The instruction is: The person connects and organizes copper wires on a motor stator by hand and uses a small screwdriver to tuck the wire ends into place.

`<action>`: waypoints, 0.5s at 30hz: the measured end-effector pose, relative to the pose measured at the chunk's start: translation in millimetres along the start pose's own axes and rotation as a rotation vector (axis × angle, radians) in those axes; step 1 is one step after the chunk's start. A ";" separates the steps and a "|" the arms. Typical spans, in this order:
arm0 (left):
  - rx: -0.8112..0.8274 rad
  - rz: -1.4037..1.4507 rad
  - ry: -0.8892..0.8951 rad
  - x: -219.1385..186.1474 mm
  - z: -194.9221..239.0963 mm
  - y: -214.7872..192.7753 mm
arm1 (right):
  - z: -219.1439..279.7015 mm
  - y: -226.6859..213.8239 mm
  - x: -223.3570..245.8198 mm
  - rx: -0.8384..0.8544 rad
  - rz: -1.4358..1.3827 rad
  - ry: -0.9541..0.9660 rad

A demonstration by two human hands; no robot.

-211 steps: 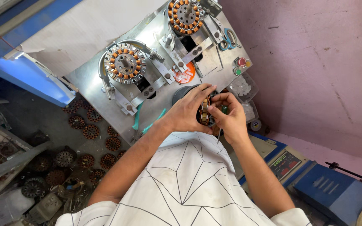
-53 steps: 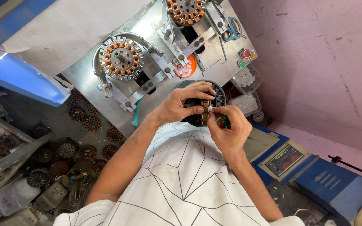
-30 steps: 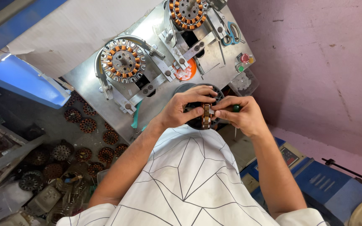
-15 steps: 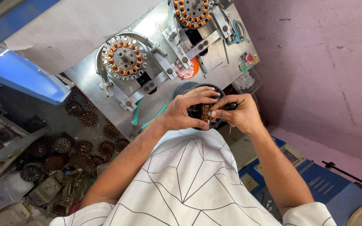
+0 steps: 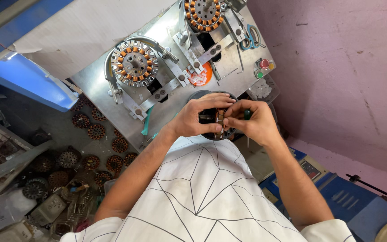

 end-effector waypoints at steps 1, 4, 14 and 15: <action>0.008 -0.015 -0.006 -0.4 -0.5 0.4 | 3.0 2.2 -2.5 -0.012 -0.044 0.026; 0.040 -0.105 -0.003 -6.6 -2.2 1.8 | 7.6 8.6 -10.2 -0.083 -0.005 0.070; -0.064 -0.400 -0.029 -14.0 2.7 31.3 | 39.5 -3.4 -27.1 -0.521 -0.812 -0.031; -0.103 -0.437 0.024 -11.8 5.7 35.3 | 45.9 -2.2 -27.2 -0.548 -0.842 -0.039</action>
Point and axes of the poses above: each hand's wrist, its own z-axis away from the middle knuckle, its own y-axis out of the palm, x = y × z, the point moved 1 cm from there along -z, towards the middle knuckle, and after that the axes turned 6 degrees about z, right-handed, at the moved point
